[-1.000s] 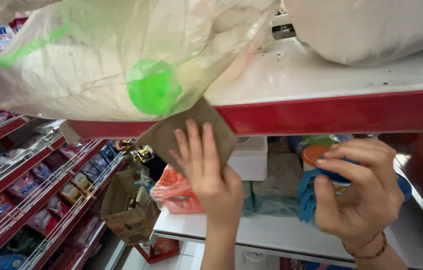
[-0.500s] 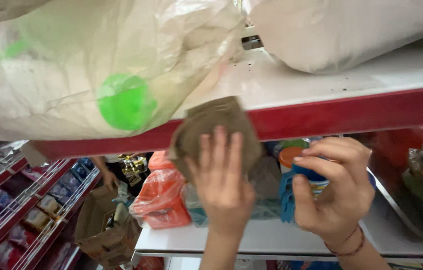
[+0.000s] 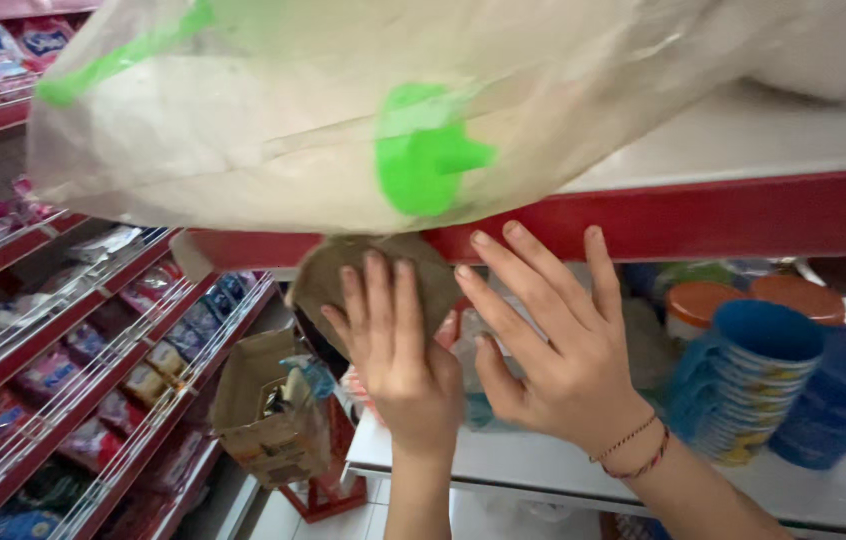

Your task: The person sprays a cleaning solution onto a shelf and wipes it with a cloth. They then move to a refrigerated display case, spray the shelves, and wipe them clean.

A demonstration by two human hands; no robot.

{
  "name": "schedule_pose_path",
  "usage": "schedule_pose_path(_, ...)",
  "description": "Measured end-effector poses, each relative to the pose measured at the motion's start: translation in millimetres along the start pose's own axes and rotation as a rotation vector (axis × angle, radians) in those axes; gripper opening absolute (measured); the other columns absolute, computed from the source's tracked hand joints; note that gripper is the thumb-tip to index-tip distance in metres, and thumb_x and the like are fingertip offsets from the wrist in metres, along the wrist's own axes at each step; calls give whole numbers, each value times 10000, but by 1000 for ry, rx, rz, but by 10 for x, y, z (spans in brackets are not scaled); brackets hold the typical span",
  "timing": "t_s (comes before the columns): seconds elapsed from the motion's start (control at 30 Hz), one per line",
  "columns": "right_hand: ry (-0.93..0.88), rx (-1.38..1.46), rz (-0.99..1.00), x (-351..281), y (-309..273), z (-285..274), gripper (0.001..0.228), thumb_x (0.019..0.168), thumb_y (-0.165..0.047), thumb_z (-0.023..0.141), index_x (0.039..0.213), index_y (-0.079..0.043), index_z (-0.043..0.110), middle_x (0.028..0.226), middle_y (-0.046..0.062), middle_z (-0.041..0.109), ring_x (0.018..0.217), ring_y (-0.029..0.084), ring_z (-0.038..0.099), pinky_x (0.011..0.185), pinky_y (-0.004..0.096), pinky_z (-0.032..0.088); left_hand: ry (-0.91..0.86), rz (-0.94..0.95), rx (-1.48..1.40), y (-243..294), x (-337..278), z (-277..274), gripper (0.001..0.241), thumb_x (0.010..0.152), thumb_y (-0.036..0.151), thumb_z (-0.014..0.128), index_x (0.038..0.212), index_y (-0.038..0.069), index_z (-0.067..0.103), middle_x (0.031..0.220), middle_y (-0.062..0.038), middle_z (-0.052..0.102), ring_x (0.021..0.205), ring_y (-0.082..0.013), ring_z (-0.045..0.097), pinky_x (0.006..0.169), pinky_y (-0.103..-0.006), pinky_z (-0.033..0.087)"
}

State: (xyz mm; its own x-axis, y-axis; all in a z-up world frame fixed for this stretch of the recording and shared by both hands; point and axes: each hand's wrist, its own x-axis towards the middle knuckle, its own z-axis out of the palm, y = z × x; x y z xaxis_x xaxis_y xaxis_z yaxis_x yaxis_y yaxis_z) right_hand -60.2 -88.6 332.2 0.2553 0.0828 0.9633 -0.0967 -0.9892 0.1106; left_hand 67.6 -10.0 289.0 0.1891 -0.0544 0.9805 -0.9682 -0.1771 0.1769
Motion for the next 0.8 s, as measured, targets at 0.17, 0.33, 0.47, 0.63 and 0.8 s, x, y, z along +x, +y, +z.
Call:
schedule_pose_path(0.17, -5, -55, -19, 28, -86, 239, 435, 885, -121, 657, 1316, -80, 700, 1430, 136, 623, 1381, 298, 560, 1241, 598, 171, 107, -196, 52, -565, 239, -254, 780, 785, -119, 446, 1555, 5, 459, 1668, -203, 370, 1600, -426, 274, 1319, -647, 96)
schedule_pose_path(0.33, 35, -53, 19, 5, -117, 328, 420, 872, -112, 669, 1289, -68, 702, 1411, 170, 622, 1368, 326, 567, 1254, 591, 149, 66, -145, -39, -625, 225, -322, 769, 812, -122, 490, 1559, 56, 463, 1681, -181, 348, 1613, -426, 228, 1332, -626, 97)
schedule_pose_path(0.47, 101, 81, 72, -55, -103, 260, 386, 892, -67, 634, 1275, -57, 674, 1417, 198, 610, 1378, 365, 595, 1295, 572, 213, -43, -34, -125, -343, 122, -254, 754, 792, -68, 525, 1527, 100, 500, 1656, -160, 400, 1620, -422, 232, 1335, -635, 129)
schedule_pose_path(0.63, 239, 137, 132, -164, -32, -13, 293, 953, -74, 573, 1240, -32, 617, 1394, 202, 602, 1373, 388, 603, 1289, 546, 327, -210, 135, -170, 126, 97, -144, 640, 847, 61, 584, 1484, 118, 566, 1605, -129, 480, 1580, -393, 319, 1291, -692, 109)
schedule_pose_path(0.8, 380, 87, 141, -330, 232, -383, 244, 1018, -98, 548, 1236, 4, 588, 1361, 195, 600, 1300, 336, 618, 1275, 478, 389, -281, 278, -271, 711, 52, 80, 560, 927, 108, 601, 1483, 170, 612, 1596, -47, 520, 1554, -274, 428, 1278, -627, 184)
